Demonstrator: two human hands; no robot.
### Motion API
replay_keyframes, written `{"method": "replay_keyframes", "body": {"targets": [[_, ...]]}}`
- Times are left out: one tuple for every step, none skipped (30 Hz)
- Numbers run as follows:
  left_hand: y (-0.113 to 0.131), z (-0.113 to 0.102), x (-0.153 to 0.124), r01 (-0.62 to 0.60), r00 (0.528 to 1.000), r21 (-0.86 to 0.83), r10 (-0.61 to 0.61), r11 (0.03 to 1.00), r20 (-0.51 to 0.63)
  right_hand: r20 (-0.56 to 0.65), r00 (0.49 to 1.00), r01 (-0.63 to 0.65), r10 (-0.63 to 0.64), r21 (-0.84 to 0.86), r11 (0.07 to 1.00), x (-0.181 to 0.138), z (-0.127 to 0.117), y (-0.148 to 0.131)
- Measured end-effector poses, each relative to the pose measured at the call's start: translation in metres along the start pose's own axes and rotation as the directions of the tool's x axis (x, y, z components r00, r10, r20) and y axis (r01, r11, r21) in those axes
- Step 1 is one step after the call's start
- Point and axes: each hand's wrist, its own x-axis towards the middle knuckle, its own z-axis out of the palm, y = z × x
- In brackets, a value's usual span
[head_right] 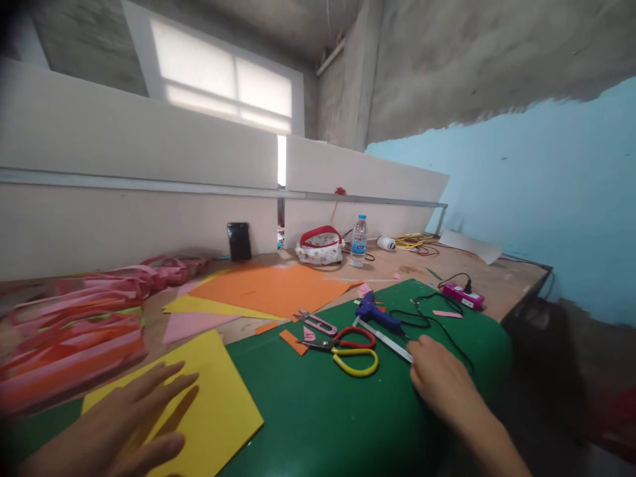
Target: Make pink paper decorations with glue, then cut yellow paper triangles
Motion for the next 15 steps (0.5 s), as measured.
{"method": "replay_keyframes", "body": {"targets": [[0.011, -0.006, -0.001, 0.008, 0.999, 0.014, -0.009, 1.000, 0.038, -0.020, 0.999, -0.032, 0.032, -0.006, 0.999, -0.008, 0.003, 0.011], [0.024, -0.012, -0.002, 0.013, 0.997, 0.032, -0.015, 0.999, 0.081, -0.063, 0.996, -0.060, 0.060, -0.001, 0.998, -0.017, 0.005, 0.022], [0.036, -0.016, -0.003, -0.016, 0.987, 0.042, 0.009, 0.999, 0.161, -0.127, 0.990, -0.062, 0.066, 0.034, 0.997, -0.026, 0.005, 0.030], [0.048, -0.021, -0.004, -0.054, 0.970, 0.054, 0.039, 0.997, 0.238, -0.187, 0.980, -0.057, 0.073, 0.091, 0.994, -0.033, 0.003, 0.035], [0.058, -0.026, -0.005, -0.076, 0.956, 0.044, 0.060, 0.996, 0.288, -0.239, 0.968, -0.042, 0.080, 0.160, 0.986, -0.039, 0.000, 0.037], [0.065, -0.030, -0.006, -0.111, 0.937, 0.015, 0.099, 0.994, 0.335, -0.275, 0.957, -0.022, 0.088, 0.235, 0.972, -0.043, -0.005, 0.034], [0.068, -0.034, -0.005, -0.149, 0.921, -0.032, 0.151, 0.988, 0.359, -0.288, 0.953, -0.002, 0.097, 0.311, 0.950, -0.046, -0.010, 0.028], [0.068, -0.037, -0.004, -0.196, 0.904, -0.090, 0.215, 0.977, 0.369, -0.277, 0.956, 0.015, 0.099, 0.384, 0.923, -0.046, -0.015, 0.018], [0.065, -0.040, -0.002, -0.252, 0.886, -0.143, 0.288, 0.957, 0.363, -0.250, 0.965, 0.041, 0.083, 0.455, 0.890, -0.046, -0.020, 0.006], [0.059, -0.041, 0.000, -0.296, 0.881, -0.174, 0.339, 0.939, 0.329, -0.202, 0.978, 0.065, 0.049, 0.524, 0.849, -0.044, -0.023, -0.009], [0.052, -0.041, 0.003, -0.340, 0.881, -0.182, 0.380, 0.923, 0.283, -0.165, 0.986, 0.096, 0.003, 0.587, 0.804, -0.042, -0.025, -0.024], [0.045, -0.040, 0.005, -0.331, 0.917, -0.152, 0.356, 0.931, 0.182, -0.136, 0.989, 0.132, -0.059, 0.634, 0.762, -0.040, -0.024, -0.038], [0.039, -0.039, 0.006, -0.300, 0.948, -0.125, 0.310, 0.946, 0.072, -0.105, 0.987, 0.159, -0.120, 0.672, 0.724, -0.037, -0.023, -0.052], [0.037, -0.037, 0.007, -0.241, 0.971, -0.113, 0.241, 0.964, -0.012, -0.069, 0.983, 0.171, -0.173, 0.704, 0.689, -0.035, -0.021, -0.064], [0.039, -0.035, 0.007, -0.171, 0.984, -0.109, 0.163, 0.979, -0.077, -0.051, 0.978, 0.174, -0.202, 0.733, 0.657, -0.033, -0.019, -0.074]]}}
